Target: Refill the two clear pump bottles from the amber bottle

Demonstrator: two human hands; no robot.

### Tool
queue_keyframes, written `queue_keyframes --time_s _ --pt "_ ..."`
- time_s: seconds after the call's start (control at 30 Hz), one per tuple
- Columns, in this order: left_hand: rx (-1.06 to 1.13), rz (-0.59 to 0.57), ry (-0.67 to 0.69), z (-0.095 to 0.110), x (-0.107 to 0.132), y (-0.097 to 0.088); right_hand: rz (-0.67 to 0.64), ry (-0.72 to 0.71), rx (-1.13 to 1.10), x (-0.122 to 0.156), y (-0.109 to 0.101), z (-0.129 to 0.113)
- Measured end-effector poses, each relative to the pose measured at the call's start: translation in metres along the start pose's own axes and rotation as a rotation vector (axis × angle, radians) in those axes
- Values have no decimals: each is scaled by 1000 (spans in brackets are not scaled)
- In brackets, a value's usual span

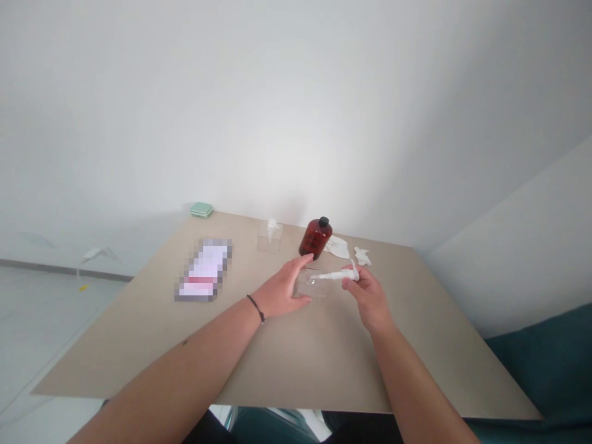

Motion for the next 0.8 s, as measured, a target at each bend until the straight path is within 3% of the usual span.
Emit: queue_keyframes --time_s 0.27,0.53,0.63,0.8 --pt "29 2 -22 -1 1 0 119 50 -71 2 -30 25" --pt "-28 -13 -38 1 1 -1 253 -46 10 -49 -51 16" --pt "-49 -20 -35 2 1 -2 228 -113 203 -72 -46 24" --pt "-43 -32 -50 -1 2 0 45 -212 773 -89 -22 42"
Point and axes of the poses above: each hand's wrist, its own x-axis away from the middle knuckle, its own y-axis out of the palm, z = x × y, the point moved 5 cm from there along -x, towards the middle knuckle, and after that the axes turned 5 degrees about -x, right-handed, at the moved point
